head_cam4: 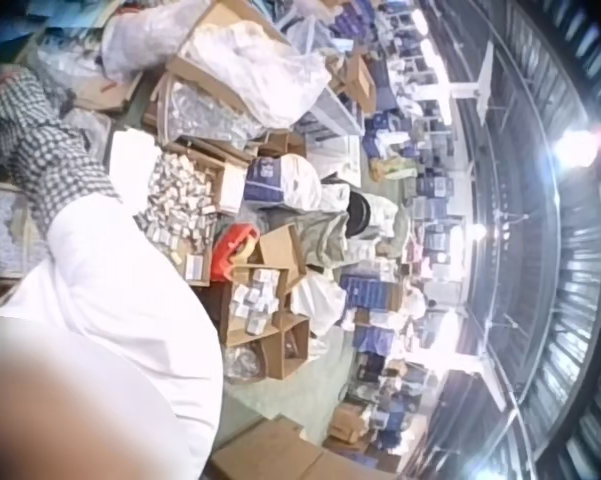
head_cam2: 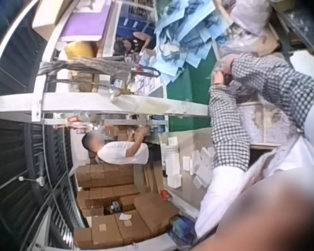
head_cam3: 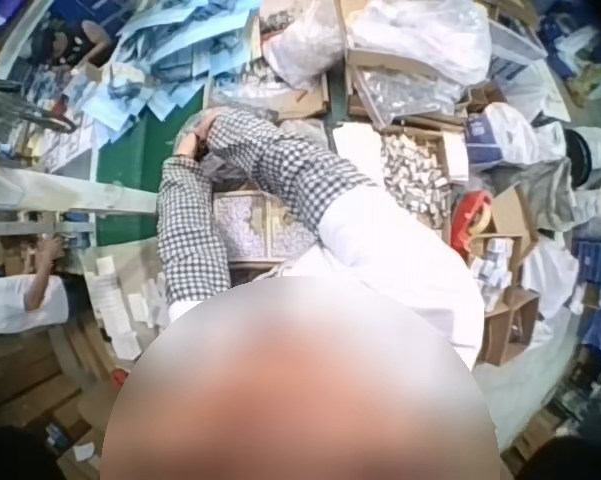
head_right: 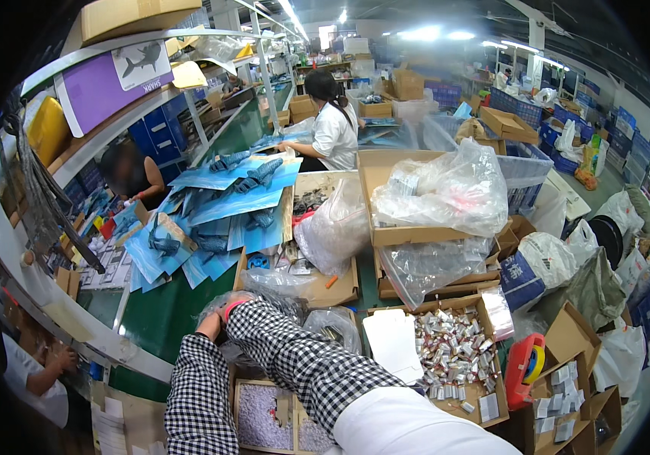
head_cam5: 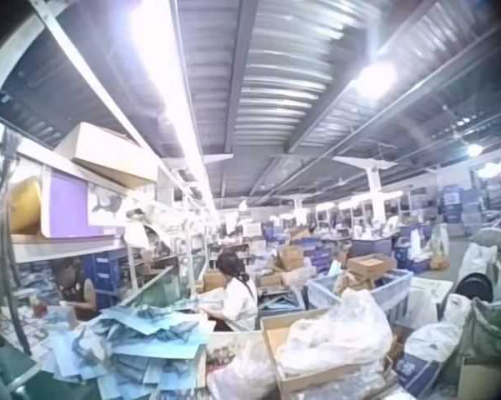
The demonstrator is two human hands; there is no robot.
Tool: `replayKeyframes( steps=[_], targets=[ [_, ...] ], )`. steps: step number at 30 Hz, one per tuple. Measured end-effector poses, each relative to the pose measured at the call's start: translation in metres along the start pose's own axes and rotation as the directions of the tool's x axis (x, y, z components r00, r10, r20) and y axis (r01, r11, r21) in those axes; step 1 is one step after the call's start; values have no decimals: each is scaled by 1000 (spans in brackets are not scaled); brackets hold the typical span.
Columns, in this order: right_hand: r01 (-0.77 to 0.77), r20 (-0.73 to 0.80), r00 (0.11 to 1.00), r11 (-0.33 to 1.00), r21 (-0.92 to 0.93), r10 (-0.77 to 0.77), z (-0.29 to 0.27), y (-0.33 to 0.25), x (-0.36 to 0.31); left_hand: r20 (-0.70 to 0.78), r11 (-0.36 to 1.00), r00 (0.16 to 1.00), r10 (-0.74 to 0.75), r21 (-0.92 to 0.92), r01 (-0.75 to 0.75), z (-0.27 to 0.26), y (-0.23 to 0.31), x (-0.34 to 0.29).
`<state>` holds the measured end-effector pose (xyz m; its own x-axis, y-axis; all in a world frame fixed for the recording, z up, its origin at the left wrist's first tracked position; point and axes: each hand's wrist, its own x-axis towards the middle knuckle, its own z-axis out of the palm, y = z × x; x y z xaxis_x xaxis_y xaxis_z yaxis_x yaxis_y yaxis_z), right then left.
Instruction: The person assembles small electronic components by hand. They pick up white rectangular casings, insert small parts from trays, and place the assembled units into a cardboard box. The process is repeated continuously throughout the clip.
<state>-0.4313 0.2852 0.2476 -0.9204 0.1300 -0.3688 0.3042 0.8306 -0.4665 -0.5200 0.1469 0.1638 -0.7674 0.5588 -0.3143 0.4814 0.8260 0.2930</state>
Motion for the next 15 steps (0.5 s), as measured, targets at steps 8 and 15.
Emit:
replayKeyframes(
  steps=[8,15],
  targets=[
    [11,-52,999,970,242,2,16,9,1,162,25,905,-393,-982,187,-5,30,-23],
    [75,-94,995,823,564,-26,18,12,-15,25,-300,867,-498,-943,-145,19,66,-33]
  ],
)
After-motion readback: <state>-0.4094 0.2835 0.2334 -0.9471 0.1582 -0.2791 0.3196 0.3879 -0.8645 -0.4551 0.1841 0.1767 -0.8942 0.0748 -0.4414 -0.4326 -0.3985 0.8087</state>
